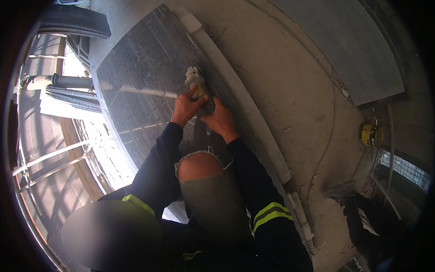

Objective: The person kneels on the floor and uses an angle grinder to grind the surface of a large stone slab. They move the tool back and forth along the slab, generating dust as they work.

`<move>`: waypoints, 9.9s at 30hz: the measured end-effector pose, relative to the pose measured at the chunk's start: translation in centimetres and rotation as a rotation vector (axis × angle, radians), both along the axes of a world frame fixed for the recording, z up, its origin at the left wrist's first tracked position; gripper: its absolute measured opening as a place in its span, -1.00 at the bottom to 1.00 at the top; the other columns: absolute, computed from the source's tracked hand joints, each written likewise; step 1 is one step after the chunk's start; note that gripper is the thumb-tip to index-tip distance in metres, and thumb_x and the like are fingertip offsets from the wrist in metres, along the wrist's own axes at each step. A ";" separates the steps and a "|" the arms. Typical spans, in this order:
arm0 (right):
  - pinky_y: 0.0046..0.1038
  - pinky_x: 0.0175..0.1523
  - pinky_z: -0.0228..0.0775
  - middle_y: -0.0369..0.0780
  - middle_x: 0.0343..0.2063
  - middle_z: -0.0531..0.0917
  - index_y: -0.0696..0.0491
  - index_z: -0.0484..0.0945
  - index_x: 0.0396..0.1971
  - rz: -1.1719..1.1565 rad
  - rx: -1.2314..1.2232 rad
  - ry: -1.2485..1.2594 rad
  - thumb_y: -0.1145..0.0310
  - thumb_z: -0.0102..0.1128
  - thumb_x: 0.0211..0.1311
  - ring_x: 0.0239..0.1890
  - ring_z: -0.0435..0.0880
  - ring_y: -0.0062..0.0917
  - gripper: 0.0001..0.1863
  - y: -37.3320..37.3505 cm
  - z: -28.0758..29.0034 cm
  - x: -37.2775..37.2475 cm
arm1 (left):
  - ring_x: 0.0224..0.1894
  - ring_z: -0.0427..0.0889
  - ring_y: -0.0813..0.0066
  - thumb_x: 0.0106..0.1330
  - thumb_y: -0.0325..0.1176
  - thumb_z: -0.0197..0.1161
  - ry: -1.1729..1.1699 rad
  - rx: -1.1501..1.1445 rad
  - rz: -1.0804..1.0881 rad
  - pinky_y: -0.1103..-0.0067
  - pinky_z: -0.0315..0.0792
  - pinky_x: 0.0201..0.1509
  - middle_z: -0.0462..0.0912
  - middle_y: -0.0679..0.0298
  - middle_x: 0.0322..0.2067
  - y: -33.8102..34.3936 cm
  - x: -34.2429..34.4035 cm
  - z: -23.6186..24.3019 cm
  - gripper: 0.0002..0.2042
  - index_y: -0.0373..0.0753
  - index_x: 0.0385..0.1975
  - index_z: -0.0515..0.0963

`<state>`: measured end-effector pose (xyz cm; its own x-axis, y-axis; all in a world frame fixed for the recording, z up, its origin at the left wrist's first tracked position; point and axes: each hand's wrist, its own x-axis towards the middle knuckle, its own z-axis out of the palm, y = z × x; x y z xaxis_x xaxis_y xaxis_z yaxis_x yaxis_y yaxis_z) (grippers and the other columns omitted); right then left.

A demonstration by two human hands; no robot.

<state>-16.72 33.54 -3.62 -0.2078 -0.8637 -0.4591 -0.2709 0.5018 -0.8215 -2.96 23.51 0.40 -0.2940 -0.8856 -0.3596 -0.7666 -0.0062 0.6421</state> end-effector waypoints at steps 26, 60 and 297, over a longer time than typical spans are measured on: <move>-0.08 0.30 0.53 0.18 0.12 0.72 0.18 0.29 0.51 0.001 -0.002 -0.005 0.15 0.56 -0.02 0.23 0.69 0.07 0.06 1.7 0.1 -0.4 | 0.01 0.84 -0.10 0.24 0.03 0.53 0.006 -0.015 -0.006 0.27 0.64 0.13 0.80 -0.26 -0.14 1.6 -0.4 0.2 -0.16 -0.35 0.45 0.47; -0.16 0.22 0.56 0.05 0.10 0.74 0.05 0.38 0.47 -0.034 0.011 -0.036 0.22 0.52 -0.02 0.16 0.74 -0.05 -0.05 3.4 0.3 -0.4 | -0.02 0.83 -0.14 0.23 0.06 0.53 0.018 -0.008 0.000 0.25 0.64 0.10 0.80 -0.28 -0.19 3.1 -0.4 0.2 -0.16 -0.35 0.43 0.50; -0.05 0.28 0.54 0.13 0.12 0.72 0.06 0.33 0.50 -0.010 0.092 -0.053 0.09 0.55 0.00 0.20 0.70 0.08 0.01 7.7 2.0 -1.5 | -0.05 0.87 0.09 0.26 -0.07 0.53 0.036 0.038 -0.153 0.36 0.66 0.04 0.82 -0.19 -0.19 5.1 -0.2 1.9 -0.34 -0.34 0.30 0.63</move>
<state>-18.21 41.25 -1.59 -0.1894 -0.8154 -0.5471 -0.2226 0.5783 -0.7849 -3.13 28.61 2.26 -0.4375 -0.8153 -0.3792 -0.7371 0.0837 0.6706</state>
